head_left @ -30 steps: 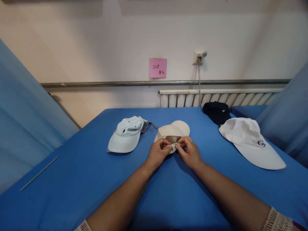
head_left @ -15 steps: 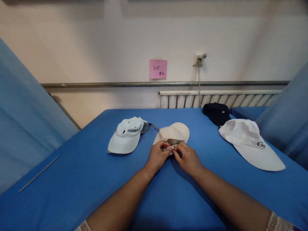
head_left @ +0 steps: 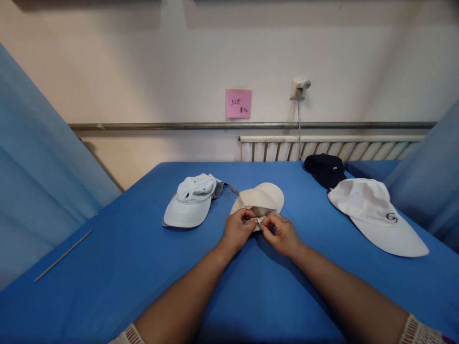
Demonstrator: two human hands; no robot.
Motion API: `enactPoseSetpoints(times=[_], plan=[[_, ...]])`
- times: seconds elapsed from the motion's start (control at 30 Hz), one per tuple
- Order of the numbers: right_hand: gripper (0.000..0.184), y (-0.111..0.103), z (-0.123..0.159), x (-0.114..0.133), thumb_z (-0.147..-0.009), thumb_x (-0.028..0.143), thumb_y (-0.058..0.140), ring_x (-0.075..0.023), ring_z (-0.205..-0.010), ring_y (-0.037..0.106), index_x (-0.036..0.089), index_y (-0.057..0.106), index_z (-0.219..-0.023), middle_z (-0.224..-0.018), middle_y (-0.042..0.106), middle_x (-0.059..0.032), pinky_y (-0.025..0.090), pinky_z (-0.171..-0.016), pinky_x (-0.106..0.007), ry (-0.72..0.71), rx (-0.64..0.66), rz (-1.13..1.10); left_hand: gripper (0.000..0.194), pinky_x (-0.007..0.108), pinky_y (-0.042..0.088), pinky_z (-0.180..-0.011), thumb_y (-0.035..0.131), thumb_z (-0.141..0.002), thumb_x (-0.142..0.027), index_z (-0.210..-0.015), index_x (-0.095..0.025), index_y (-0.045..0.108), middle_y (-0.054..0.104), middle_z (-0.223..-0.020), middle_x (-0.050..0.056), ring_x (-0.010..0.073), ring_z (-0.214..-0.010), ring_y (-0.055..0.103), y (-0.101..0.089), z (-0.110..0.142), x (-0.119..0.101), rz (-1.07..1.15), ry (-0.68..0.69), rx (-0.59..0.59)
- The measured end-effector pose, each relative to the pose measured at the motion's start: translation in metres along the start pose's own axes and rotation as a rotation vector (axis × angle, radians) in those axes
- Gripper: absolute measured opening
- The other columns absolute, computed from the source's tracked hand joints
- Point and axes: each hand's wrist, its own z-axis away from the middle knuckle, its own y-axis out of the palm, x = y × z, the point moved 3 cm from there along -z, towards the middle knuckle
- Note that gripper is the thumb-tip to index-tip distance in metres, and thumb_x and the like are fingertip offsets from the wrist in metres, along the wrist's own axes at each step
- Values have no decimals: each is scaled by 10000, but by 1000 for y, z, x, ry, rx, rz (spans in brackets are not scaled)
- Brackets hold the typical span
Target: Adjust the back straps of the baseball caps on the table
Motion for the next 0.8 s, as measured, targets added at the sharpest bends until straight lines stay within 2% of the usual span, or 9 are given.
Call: enactPoseSetpoints(times=[0.1,0.23,0.3,0.37,0.47,0.63,0.7,0.8], plan=[[78,-2,-1,0,-838,177,552,-157,-684,581,204,548,-765,-728,598,-14,458,-667,-272,-42,11,-47,135,266,470,-712,611,-779,-242,-855,-151,676,697,-835,31,165,-767,628,-3,1,-5,-45,37,50],[77,-1,0,-1,-837,173,555,-159,-684,582,205,547,-768,-731,600,-14,460,-663,-275,-42,41,-42,187,285,450,-770,582,-841,-257,-955,-195,717,714,-916,40,180,-843,635,-7,6,-18,-301,232,149],[82,0,0,-1,-836,166,559,-157,-676,579,205,542,-766,-727,596,-11,458,-655,-275,-33,54,-34,186,290,444,-766,571,-852,-249,-948,-198,723,714,-894,46,183,-828,632,-7,8,-22,-406,298,155],[92,1,0,0,-839,158,561,-155,-671,573,207,533,-766,-726,589,-9,454,-649,-276,-40,66,-20,189,291,445,-764,572,-843,-229,-949,-195,725,716,-886,52,183,-813,632,-7,9,-22,-440,309,134],[98,-1,0,4,-858,148,543,-158,-687,562,210,518,-786,-747,577,-14,449,-652,-280,-109,83,7,180,284,453,-746,587,-807,-207,-912,-189,732,724,-875,47,175,-782,636,-7,7,-18,-349,234,93],[79,-2,1,12,-898,147,503,-167,-721,549,209,505,-850,-800,557,-33,446,-664,-291,-268,103,72,131,252,453,-611,638,-709,-198,-793,-136,717,696,-724,36,139,-617,592,-10,0,-5,39,-49,29],[75,-1,1,13,-905,147,498,-173,-742,552,208,508,-864,-814,557,-38,449,-680,-297,-270,98,81,132,244,443,-580,666,-681,-216,-769,-126,708,680,-691,31,126,-576,568,-10,-2,-3,150,-112,25],[71,1,1,12,-906,151,504,-175,-759,564,209,521,-869,-826,567,-37,456,-700,-303,-199,88,57,124,241,446,-590,681,-661,-216,-747,-129,703,681,-697,29,125,-589,575,-11,-2,-5,166,-99,-4]])
